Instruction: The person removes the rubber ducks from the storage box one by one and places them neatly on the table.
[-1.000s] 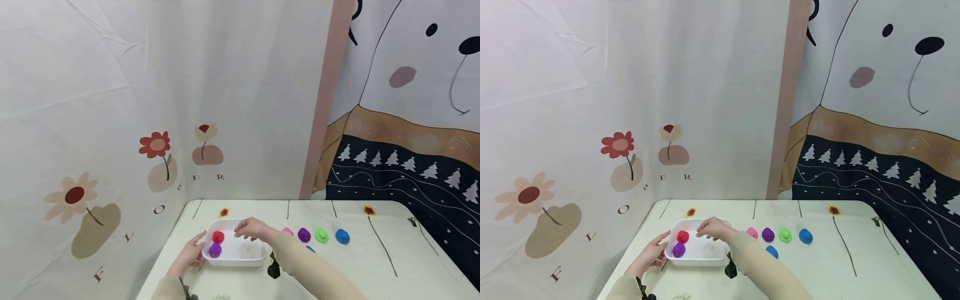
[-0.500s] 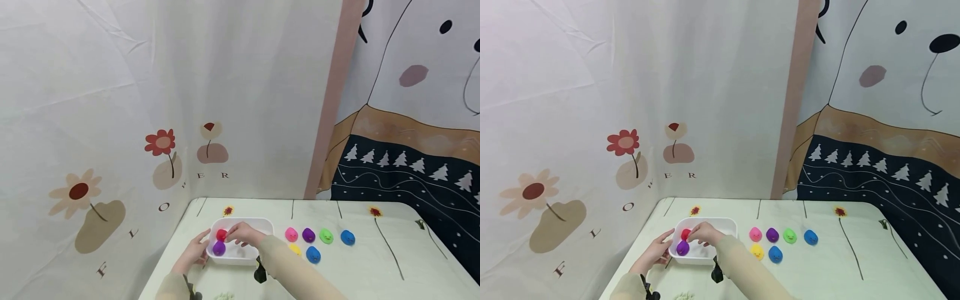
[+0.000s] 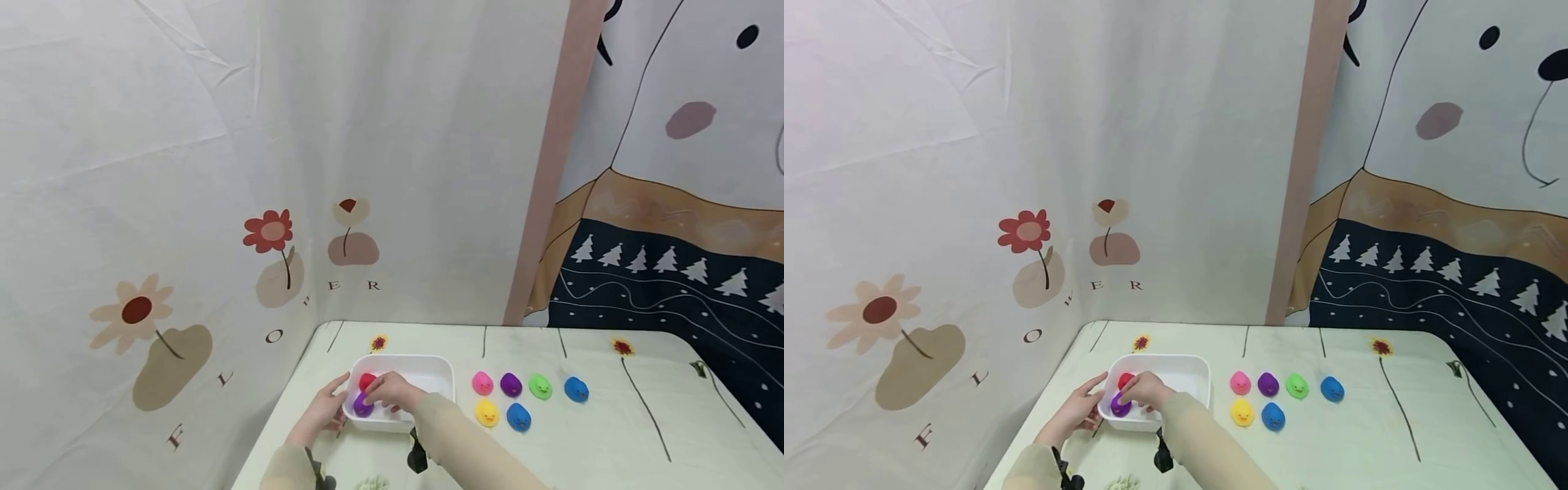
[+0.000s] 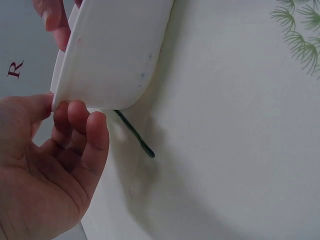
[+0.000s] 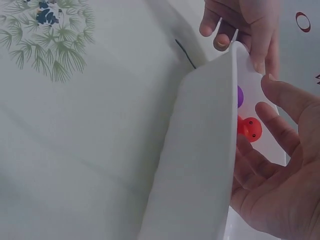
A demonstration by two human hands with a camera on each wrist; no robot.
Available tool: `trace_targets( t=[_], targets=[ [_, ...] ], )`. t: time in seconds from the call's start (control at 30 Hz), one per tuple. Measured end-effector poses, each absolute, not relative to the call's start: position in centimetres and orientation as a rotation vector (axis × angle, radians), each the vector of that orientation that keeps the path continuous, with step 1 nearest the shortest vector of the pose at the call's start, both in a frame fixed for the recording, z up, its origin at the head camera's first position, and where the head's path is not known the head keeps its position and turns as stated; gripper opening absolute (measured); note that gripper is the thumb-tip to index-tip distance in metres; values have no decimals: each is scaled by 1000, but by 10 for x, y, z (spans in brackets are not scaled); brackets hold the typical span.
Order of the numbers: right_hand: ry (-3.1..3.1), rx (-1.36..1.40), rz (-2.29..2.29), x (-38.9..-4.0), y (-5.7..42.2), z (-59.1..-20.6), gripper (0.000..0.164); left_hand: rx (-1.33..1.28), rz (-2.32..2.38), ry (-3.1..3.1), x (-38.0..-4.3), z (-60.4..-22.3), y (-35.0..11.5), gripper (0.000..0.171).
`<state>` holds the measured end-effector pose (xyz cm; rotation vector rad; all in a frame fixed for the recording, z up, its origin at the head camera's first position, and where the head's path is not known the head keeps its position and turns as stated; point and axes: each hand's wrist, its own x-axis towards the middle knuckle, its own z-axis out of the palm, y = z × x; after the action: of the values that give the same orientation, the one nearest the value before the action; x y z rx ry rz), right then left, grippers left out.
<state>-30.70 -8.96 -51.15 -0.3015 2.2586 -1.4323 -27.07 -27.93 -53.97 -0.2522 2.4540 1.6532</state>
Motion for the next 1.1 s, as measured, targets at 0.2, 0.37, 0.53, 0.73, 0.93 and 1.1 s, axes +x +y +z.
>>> trace_targets(
  t=[0.2,0.37,0.53,0.73,0.93,1.1],
  targets=[
    [2271,-303,-1426,-308,-95,-517,20,-248,1642,2457,-269,-537,-280,52],
    [2291,-293,-1393,-308,-98,-521,20,-239,1638,2460,-268,-538,-281,52],
    [2297,-294,-1373,-306,-101,-524,19,-234,1650,2440,-267,-539,-281,52],
    [2302,-318,-1355,-307,-105,-528,25,-236,1650,2430,-267,-536,-279,53],
    [2302,-336,-1356,-306,-108,-526,31,-244,1638,2430,-266,-533,-279,53],
    [2302,-361,-1361,-305,-110,-527,32,-253,1645,2422,-267,-534,-279,53]
  ],
)
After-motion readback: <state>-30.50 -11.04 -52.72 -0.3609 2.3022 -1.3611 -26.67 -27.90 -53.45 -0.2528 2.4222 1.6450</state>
